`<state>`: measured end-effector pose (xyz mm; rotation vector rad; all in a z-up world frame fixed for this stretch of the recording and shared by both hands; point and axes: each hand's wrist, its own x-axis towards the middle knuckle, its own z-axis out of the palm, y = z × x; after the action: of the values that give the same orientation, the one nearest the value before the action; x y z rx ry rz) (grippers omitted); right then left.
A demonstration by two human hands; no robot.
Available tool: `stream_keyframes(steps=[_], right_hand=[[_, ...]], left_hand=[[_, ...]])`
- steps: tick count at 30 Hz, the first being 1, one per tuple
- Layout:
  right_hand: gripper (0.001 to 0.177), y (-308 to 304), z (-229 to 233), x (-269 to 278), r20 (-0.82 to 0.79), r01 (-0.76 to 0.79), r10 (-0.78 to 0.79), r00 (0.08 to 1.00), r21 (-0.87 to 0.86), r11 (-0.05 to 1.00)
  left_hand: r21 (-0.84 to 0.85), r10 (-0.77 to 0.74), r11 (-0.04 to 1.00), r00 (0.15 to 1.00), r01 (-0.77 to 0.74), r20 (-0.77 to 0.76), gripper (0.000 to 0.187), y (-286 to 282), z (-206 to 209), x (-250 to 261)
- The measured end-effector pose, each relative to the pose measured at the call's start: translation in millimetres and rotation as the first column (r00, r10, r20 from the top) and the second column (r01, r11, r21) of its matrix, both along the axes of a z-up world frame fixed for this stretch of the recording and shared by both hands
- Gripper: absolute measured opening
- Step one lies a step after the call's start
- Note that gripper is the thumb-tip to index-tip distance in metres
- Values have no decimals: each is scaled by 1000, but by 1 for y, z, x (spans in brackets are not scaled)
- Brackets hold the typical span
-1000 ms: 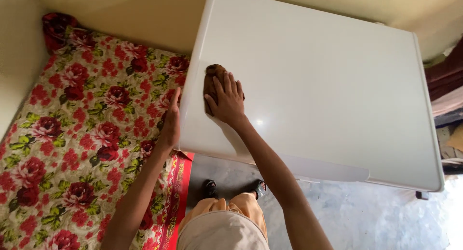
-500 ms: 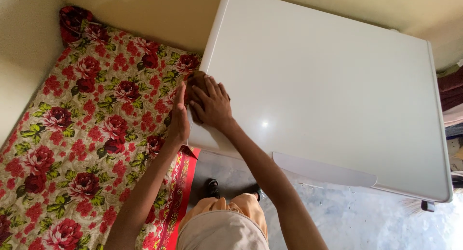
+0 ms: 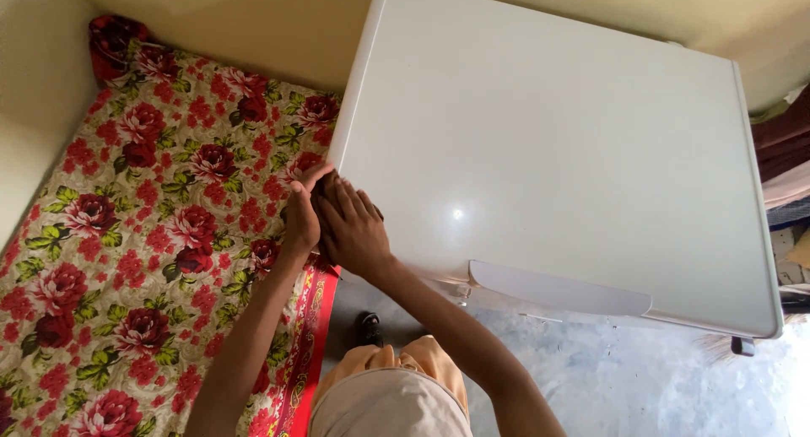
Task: The person wipes the exterior of a white chest freezer with a dark cloth. They start at the lower front edge, then move to the top lid, and continue wiping the sides and edges of the appliance.
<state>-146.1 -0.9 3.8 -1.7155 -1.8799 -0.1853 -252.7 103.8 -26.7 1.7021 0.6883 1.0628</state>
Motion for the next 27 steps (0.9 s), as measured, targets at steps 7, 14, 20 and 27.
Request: stream_keyframes(steps=[7, 14, 20, 27], right_hand=[[34, -39, 13, 5, -23, -140, 143, 989, 101, 985], [36, -64, 21, 11, 43, -103, 99, 994, 83, 991], [39, -65, 27, 8, 46, -53, 51, 998, 48, 997], [40, -50, 40, 14, 21, -27, 27, 999, 2, 1000]], left_hand=[[166, 196, 969, 978, -183, -65, 51, 9, -33, 4], [624, 242, 774, 961, -107, -135, 16, -35, 13, -7], [683, 271, 731, 912, 14, -309, 25, -68, 26, -32], [636, 229, 769, 899, 68, -373, 47, -69, 24, -34]])
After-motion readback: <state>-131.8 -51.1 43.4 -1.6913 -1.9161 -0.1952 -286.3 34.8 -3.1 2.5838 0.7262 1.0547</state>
